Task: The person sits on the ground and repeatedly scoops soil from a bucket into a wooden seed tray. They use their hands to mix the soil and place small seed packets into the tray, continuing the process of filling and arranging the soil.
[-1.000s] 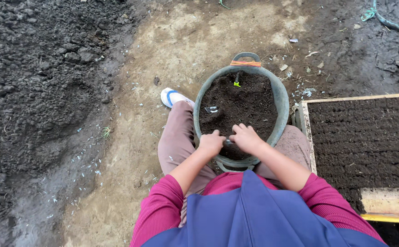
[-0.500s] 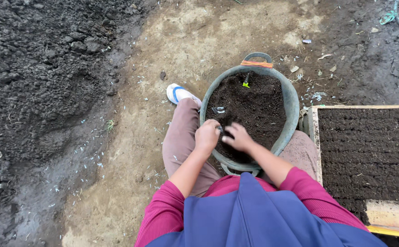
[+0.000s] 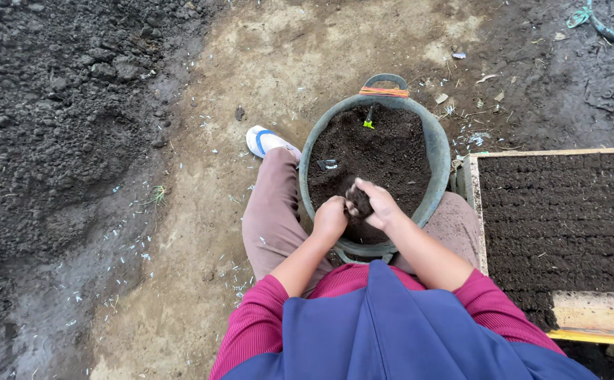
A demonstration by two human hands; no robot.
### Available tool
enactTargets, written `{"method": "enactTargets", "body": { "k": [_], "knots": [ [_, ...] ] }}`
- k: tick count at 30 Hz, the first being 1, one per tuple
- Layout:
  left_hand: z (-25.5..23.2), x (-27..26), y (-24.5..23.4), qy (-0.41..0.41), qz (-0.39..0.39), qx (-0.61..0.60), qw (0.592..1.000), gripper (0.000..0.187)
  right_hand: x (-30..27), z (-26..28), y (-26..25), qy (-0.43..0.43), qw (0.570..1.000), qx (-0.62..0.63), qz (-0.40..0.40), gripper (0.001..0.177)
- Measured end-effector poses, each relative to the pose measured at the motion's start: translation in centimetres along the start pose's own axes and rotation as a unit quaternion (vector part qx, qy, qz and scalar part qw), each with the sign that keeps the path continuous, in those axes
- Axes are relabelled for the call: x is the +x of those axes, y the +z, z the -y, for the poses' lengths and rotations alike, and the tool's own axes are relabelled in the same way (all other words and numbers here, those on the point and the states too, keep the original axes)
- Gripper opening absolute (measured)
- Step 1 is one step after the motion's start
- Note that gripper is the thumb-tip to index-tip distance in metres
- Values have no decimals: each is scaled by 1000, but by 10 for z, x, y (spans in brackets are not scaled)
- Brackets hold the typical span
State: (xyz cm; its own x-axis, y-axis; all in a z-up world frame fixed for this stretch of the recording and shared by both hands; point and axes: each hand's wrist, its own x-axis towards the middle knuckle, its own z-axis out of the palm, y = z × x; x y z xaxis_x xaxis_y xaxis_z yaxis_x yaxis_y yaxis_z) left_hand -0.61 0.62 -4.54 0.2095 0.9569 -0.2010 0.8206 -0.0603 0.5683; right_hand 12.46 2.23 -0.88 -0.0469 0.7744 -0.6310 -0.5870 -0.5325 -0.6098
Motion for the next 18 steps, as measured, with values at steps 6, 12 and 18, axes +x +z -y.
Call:
{"method": "enactTargets", "body": {
  "k": [6,12,18],
  "knots": [
    [-13,3,-9,-42,66,-59,995,27,51,-21,-10,-210,976,-24,-51,18],
    [-15,5,-22,-50,90,-81,991,14,-14,1,27,-300,924,-237,8,38],
    [-15,6,-46,45,74,-132,987,17,-74,46,56,-294,786,-539,73,17]
  ]
}}
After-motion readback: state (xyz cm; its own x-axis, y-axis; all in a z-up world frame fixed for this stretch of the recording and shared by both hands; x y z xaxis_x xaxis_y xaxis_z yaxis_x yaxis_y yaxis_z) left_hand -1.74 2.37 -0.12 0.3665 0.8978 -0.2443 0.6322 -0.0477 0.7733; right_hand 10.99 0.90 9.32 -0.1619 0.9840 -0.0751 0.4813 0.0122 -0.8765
